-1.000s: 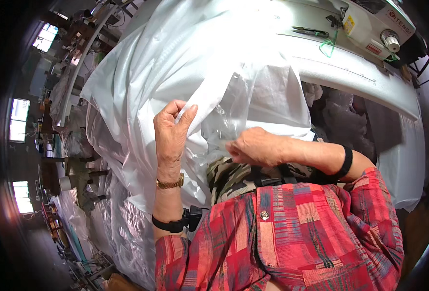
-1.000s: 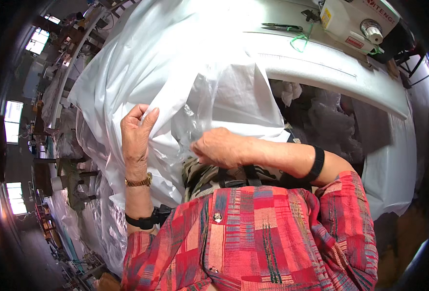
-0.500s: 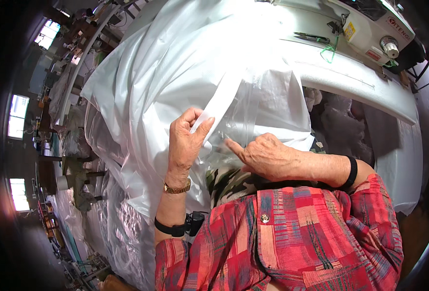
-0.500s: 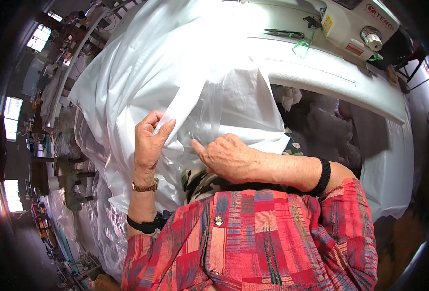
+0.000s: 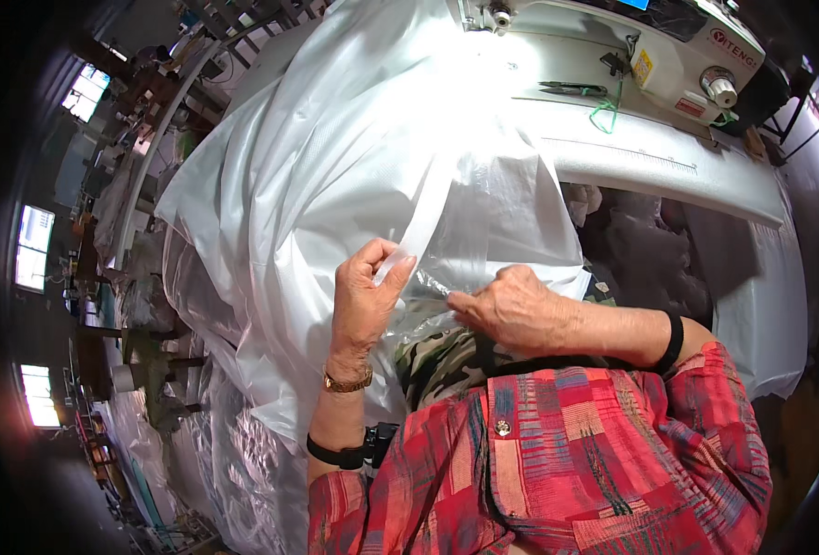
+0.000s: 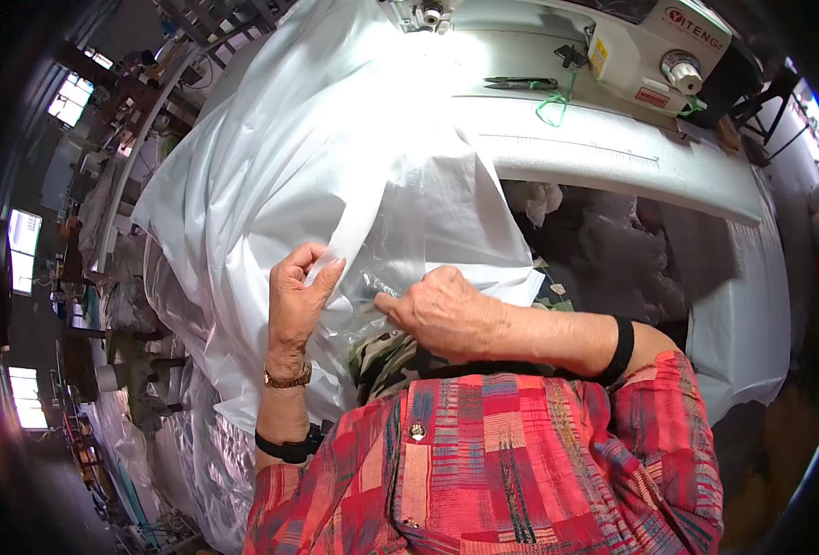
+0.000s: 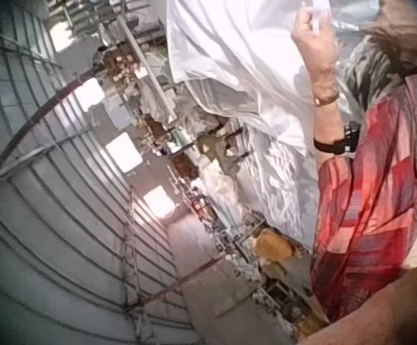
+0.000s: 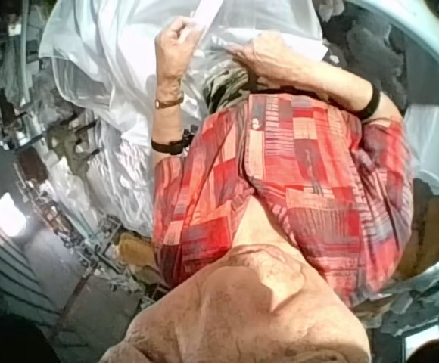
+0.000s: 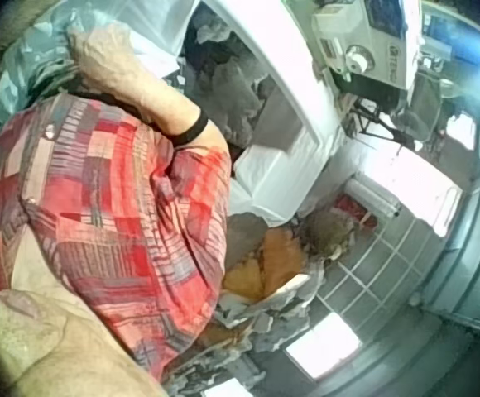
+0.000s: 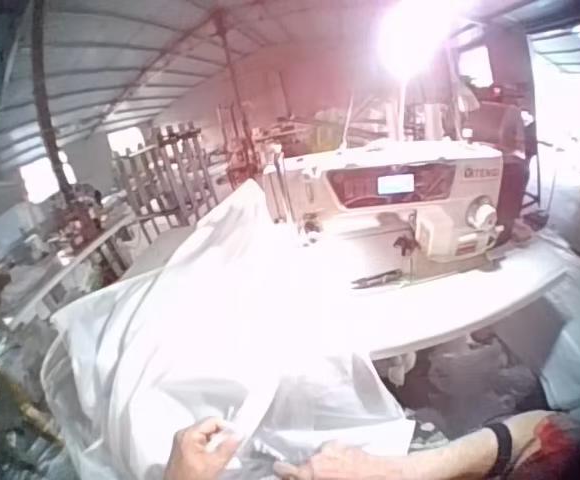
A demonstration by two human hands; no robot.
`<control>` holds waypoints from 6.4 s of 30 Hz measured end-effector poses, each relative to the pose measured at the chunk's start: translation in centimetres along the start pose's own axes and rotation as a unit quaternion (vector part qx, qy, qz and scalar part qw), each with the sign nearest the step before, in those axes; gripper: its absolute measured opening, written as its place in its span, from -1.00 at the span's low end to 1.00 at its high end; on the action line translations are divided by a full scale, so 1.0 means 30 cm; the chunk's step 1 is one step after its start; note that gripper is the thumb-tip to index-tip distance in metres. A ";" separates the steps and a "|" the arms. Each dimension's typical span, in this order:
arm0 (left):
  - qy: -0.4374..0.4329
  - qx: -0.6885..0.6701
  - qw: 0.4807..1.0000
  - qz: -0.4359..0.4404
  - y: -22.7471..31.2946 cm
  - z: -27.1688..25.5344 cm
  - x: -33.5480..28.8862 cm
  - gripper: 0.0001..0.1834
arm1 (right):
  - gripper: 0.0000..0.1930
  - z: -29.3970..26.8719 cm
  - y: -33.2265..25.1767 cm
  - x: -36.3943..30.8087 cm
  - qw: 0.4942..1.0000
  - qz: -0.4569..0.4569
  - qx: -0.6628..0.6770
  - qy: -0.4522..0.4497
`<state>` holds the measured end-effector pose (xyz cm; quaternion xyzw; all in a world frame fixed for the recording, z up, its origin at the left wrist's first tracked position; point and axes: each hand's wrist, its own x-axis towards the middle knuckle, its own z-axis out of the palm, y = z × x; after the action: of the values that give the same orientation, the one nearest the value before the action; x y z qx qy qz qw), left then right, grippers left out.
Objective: Sewing large white plastic or fabric sheets at an industrial sewing machine workstation.
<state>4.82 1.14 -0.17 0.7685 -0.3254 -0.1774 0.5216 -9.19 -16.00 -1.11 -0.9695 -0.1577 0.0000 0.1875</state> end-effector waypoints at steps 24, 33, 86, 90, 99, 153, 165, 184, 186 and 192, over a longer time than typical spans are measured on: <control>0.015 0.032 0.999 -0.004 0.002 0.012 -0.008 -0.83 | -0.46 0.105 0.142 -0.036 0.952 0.263 0.094 0.127; 0.021 0.037 0.999 -0.002 0.010 0.023 -0.014 -0.84 | -0.74 0.155 0.134 -0.024 0.892 0.313 0.284 0.165; -0.027 -0.180 0.981 -0.059 0.096 0.193 -0.051 -0.88 | -0.87 0.084 0.209 -0.210 0.918 0.166 0.090 0.348; -0.035 -0.123 0.991 -0.036 0.100 0.190 -0.053 -0.88 | -0.73 -0.015 0.089 -0.149 0.904 0.126 0.312 0.264; -0.008 -0.089 0.996 0.012 0.095 0.180 -0.040 -0.88 | -0.80 -0.024 -0.036 -0.066 0.927 0.000 0.338 0.161; 0.131 -0.109 0.983 -0.065 -0.063 0.119 -0.101 -0.64 | -0.86 -0.203 0.451 0.302 0.983 -0.123 0.076 0.114; 0.218 0.187 0.953 0.101 -0.002 0.134 -0.025 -0.79 | -0.78 -0.232 0.452 0.315 0.978 -0.185 0.004 0.096; 0.097 0.233 0.966 0.049 -0.002 0.092 -0.044 -0.79 | -0.53 -0.268 0.650 0.391 0.965 -0.199 -0.023 0.172; 0.050 0.177 0.981 0.066 0.002 0.105 -0.029 -0.79 | -0.55 -0.269 0.662 0.396 0.965 -0.190 -0.037 0.176; 0.003 0.235 0.954 0.185 0.042 0.178 0.032 -0.77 | -0.60 -0.251 0.630 0.353 0.946 -0.026 -0.150 0.285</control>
<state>1.85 -3.50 -1.04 0.7965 -0.4924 0.0063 0.3508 7.09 -32.12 -0.35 -0.9415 -0.1213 -0.3050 0.0766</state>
